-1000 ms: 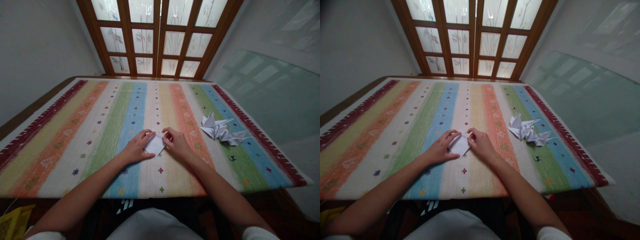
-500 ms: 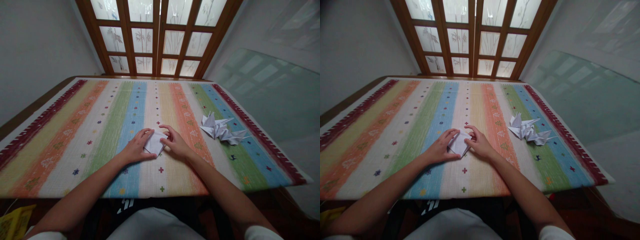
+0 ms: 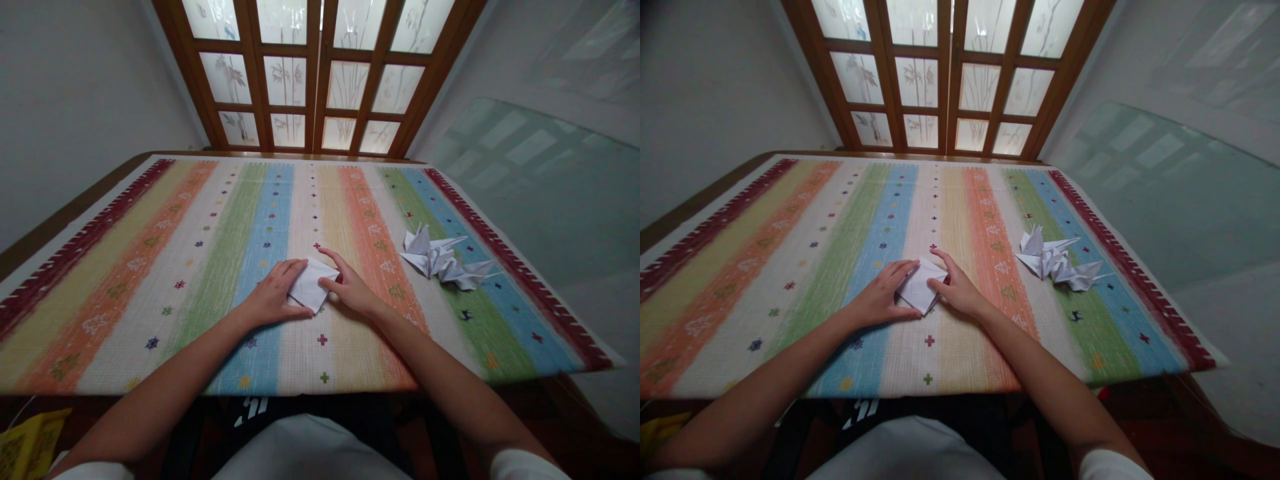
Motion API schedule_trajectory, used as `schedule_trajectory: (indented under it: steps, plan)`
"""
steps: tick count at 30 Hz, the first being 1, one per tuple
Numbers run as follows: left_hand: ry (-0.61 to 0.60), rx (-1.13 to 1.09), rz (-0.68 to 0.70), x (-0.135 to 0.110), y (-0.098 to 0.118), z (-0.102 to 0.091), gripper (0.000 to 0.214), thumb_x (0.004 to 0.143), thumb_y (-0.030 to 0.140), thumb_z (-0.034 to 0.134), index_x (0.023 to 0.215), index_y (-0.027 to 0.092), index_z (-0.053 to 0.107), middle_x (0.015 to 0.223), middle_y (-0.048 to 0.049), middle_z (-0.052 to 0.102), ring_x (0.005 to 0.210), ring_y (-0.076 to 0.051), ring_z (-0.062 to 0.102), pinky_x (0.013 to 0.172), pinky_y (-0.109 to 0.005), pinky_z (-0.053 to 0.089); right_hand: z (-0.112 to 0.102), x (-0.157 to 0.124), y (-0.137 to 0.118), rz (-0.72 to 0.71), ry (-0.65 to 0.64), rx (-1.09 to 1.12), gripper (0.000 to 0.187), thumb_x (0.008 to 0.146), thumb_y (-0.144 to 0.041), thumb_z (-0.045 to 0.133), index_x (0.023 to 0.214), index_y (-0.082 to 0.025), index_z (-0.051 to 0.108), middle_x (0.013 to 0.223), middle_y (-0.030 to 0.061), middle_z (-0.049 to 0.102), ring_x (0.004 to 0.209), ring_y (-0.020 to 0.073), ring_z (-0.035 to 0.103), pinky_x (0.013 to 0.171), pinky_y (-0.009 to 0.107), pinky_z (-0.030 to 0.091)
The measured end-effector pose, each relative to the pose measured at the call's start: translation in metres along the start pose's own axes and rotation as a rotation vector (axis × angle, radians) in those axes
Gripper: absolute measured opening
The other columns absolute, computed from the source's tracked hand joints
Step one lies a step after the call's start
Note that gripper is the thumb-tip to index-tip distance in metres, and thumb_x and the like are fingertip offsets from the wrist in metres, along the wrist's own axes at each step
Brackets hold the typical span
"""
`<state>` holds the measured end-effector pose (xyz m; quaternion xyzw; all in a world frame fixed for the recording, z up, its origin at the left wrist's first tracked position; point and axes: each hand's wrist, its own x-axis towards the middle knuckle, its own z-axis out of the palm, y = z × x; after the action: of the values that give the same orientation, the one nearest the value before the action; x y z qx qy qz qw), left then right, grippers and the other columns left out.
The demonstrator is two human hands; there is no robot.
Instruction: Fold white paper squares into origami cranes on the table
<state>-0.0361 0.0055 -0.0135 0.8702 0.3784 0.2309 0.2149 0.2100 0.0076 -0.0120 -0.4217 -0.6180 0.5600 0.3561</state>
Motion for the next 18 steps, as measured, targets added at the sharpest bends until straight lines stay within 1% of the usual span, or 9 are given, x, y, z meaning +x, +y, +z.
schedule_trajectory:
  steps: [2,4,7,9,11,14,16,18]
  plan:
    - [0.001,-0.004,0.002,0.0003,0.0004,-0.0004,0.106,0.077,0.056,0.091,0.163,0.023,0.037,0.154,-0.0196,0.054,0.141,-0.039,0.053,0.121,-0.061,0.045,0.0008,-0.0004,0.0000,0.000,-0.032,0.049,0.082,0.092,-0.027,0.070,0.165,-0.023,0.032,0.086,-0.0022,0.064,0.064,0.0127,0.052,0.056,0.024,0.043]
    - [0.006,-0.009,0.000,0.0004,0.0008,-0.0006,0.105,0.078,0.057,0.090,0.163,0.023,0.038,0.153,-0.0198,0.055,0.141,-0.039,0.054,0.121,-0.061,0.045,0.0020,-0.0015,0.0001,-0.006,-0.088,0.124,0.095,0.089,-0.027,0.076,0.169,-0.024,0.024,0.088,-0.0018,0.065,0.070,0.0144,0.059,0.063,0.026,0.050]
    - [0.018,-0.006,0.002,0.0005,0.0015,-0.0003,0.104,0.079,0.059,0.088,0.163,0.023,0.039,0.154,-0.0205,0.054,0.141,-0.040,0.054,0.119,-0.062,0.046,0.0031,-0.0043,0.0008,-0.023,-0.179,0.171,0.121,0.081,-0.026,0.087,0.173,-0.027,0.008,0.107,0.0046,0.071,0.089,0.0190,0.069,0.082,0.034,0.058]
    - [0.027,0.003,0.008,0.0006,0.0021,0.0000,0.101,0.081,0.059,0.086,0.163,0.023,0.039,0.154,-0.0207,0.054,0.141,-0.040,0.054,0.119,-0.062,0.046,0.0026,-0.0063,0.0018,-0.047,-0.227,0.141,0.132,0.078,-0.026,0.091,0.174,-0.027,0.000,0.120,0.0095,0.072,0.099,0.0218,0.071,0.093,0.040,0.058]
    - [0.032,0.015,0.011,0.0007,0.0027,0.0002,0.099,0.082,0.058,0.085,0.162,0.023,0.039,0.155,-0.0207,0.053,0.141,-0.039,0.054,0.119,-0.061,0.046,0.0010,-0.0077,0.0031,-0.067,-0.263,0.101,0.135,0.078,-0.025,0.090,0.174,-0.027,-0.004,0.130,0.0132,0.070,0.107,0.0240,0.072,0.101,0.045,0.057]
    - [0.031,0.032,0.006,0.0007,0.0035,0.0003,0.100,0.081,0.055,0.087,0.162,0.022,0.039,0.155,-0.0205,0.053,0.141,-0.039,0.053,0.120,-0.060,0.046,-0.0017,-0.0083,0.0050,-0.069,-0.302,0.060,0.132,0.079,-0.022,0.087,0.175,-0.025,-0.005,0.139,0.0165,0.067,0.119,0.0270,0.070,0.107,0.047,0.055]
    - [0.027,0.032,-0.002,0.0008,0.0040,0.0003,0.099,0.081,0.054,0.087,0.161,0.022,0.039,0.155,-0.0200,0.053,0.141,-0.039,0.053,0.121,-0.060,0.046,-0.0023,-0.0080,0.0058,-0.065,-0.317,0.042,0.132,0.077,-0.020,0.087,0.175,-0.023,-0.002,0.142,0.0182,0.065,0.125,0.0285,0.067,0.109,0.048,0.054]
    - [0.026,0.029,-0.008,0.0008,0.0046,0.0003,0.097,0.082,0.053,0.087,0.161,0.023,0.039,0.154,-0.0194,0.053,0.141,-0.039,0.053,0.121,-0.060,0.046,-0.0017,-0.0080,0.0057,-0.060,-0.309,0.020,0.131,0.077,-0.020,0.086,0.175,-0.021,-0.001,0.142,0.0191,0.064,0.125,0.0287,0.067,0.108,0.047,0.055]
